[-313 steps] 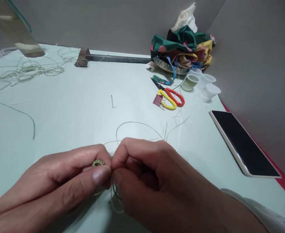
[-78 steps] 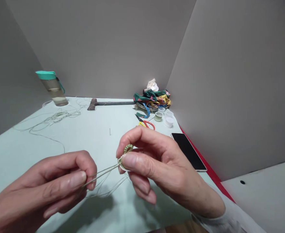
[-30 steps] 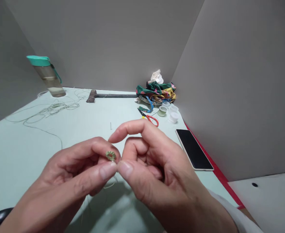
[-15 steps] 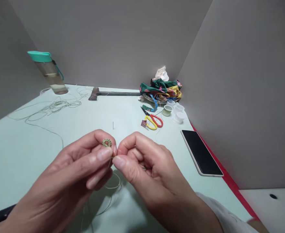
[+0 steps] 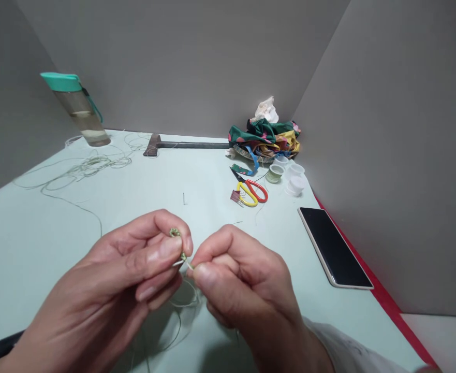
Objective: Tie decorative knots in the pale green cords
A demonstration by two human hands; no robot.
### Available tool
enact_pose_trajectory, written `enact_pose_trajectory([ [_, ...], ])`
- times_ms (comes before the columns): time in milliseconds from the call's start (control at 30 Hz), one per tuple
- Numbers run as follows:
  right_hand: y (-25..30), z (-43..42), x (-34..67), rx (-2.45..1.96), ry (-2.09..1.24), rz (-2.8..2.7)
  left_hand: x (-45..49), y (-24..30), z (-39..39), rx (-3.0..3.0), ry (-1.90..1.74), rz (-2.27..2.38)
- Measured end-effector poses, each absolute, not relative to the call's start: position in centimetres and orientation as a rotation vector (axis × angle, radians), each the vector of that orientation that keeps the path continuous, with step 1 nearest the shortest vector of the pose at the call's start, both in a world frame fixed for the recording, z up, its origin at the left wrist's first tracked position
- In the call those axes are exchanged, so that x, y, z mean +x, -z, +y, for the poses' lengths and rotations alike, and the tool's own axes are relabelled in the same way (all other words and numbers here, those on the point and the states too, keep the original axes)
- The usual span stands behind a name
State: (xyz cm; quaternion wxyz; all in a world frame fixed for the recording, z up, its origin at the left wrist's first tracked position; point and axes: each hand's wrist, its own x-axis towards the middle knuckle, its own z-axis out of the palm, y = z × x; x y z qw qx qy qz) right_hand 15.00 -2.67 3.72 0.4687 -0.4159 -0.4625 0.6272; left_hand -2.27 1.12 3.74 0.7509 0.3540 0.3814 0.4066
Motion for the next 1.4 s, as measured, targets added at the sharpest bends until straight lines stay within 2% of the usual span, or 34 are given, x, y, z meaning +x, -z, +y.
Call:
enact_pose_trajectory([
  [133,-3.4,-1.9,14.8,-0.823,-1.72,-1.01,-1.7,-4.2,1.8,0.778,-0.885,0.812],
  [400,-4.3,-1.1,15.4,-0.876,-1.933,-0.989,-2.6,-3.1,1.3,0.888,-0.849,0.838],
  [967,-3.7,-1.7,15.6,-0.945,-1.737,-1.122,-2.8,-2.6,1.8,0.881,-0.844,0.881],
  [1400,-4.8,-0.8,14.4,-1.108,-1.784,-1.093,-2.7,-2.7,2.3,0.972,-0.882,0.904],
])
